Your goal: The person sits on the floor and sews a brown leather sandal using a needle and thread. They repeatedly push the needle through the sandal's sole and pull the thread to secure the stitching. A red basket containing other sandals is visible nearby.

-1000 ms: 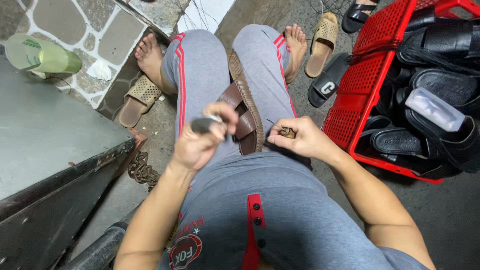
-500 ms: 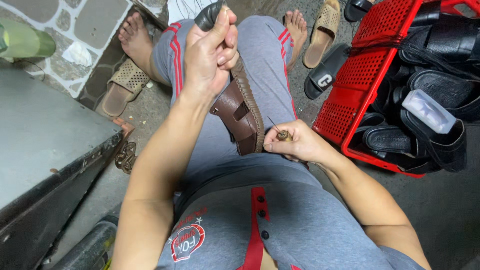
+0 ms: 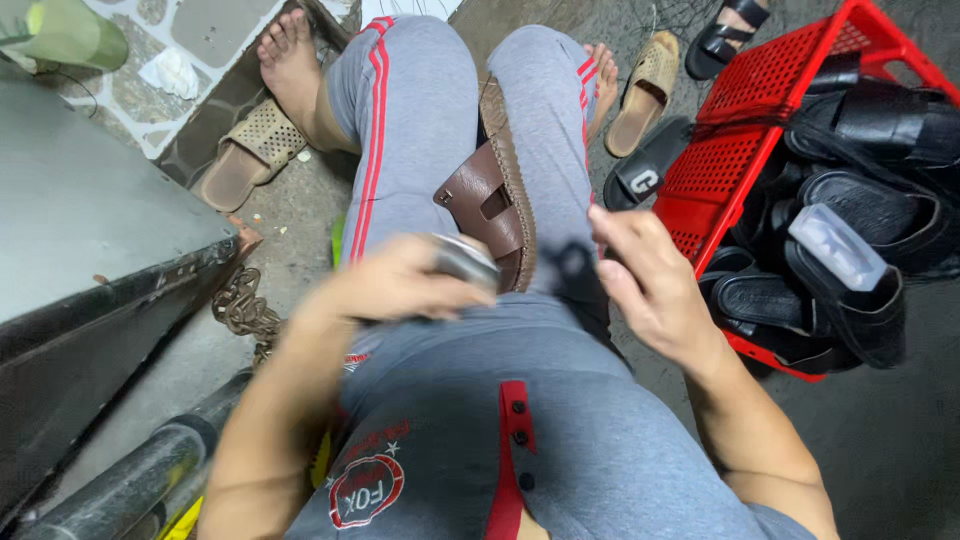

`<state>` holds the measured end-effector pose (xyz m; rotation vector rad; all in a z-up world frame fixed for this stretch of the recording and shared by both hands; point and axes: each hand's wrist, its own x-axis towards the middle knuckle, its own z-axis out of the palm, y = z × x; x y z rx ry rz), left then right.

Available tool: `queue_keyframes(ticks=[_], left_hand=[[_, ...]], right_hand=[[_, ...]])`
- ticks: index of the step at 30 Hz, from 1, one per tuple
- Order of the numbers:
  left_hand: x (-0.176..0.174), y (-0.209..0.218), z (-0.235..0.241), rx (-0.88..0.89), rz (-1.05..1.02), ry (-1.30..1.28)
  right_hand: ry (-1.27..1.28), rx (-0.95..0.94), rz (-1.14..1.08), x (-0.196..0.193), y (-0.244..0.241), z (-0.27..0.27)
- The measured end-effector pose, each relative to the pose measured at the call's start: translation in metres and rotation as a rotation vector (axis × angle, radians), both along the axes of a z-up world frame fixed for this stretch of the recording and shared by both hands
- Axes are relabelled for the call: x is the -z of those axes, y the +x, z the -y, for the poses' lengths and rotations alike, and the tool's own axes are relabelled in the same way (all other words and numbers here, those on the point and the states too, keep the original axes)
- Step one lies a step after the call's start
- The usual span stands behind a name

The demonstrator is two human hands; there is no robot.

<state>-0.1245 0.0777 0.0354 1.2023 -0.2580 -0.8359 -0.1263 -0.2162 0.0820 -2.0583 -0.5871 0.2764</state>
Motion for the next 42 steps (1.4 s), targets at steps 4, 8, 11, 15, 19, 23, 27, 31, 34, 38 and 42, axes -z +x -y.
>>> queue_keyframes(ticks=[4,8,11,15,19,23,27,31,34,38,42], left_hand=[[0.043,-0.019,-0.115,-0.808,-0.405,-0.452],[0.037,-0.023,-0.146,-0.771,0.005,0.889],[0.032,-0.026,-0.124,-0.435,0.623,1.954],[-0.019,0.003,-0.041,-0.636,1.09,1.017],[-0.001,0.022,0.014,-0.246,1.189,0.533],[0.014,0.03,0.039,-0.125,1.228,0.509],[0.024,0.032,0.052,-0.118,1.133,0.608],[0.04,0.034,0.064,-0.184,1.172,0.639],[0.046,0.037,0.062,-0.172,1.17,0.627],[0.054,0.037,0.063,-0.208,1.183,0.603],[0.052,0.037,0.064,-0.21,1.18,0.625]], right_hand=[[-0.485,-0.179,0.054,0.006,-0.02,0.01],[-0.577,-0.179,0.082,0.018,-0.027,0.004],[-0.595,-0.182,0.057,0.022,-0.026,0.002],[-0.622,-0.222,0.072,0.022,-0.022,0.004],[-0.686,-0.297,0.115,0.015,-0.015,0.003],[-0.742,-0.357,0.14,0.003,-0.008,-0.003],[-0.885,-0.258,0.011,-0.017,-0.006,-0.018],[-1.045,-0.269,0.063,-0.019,-0.009,-0.022],[-0.909,-0.247,-0.047,-0.008,-0.005,-0.019],[-0.686,-0.104,-0.05,0.019,-0.017,-0.011],[-0.618,-0.018,0.017,0.033,-0.022,-0.018]])
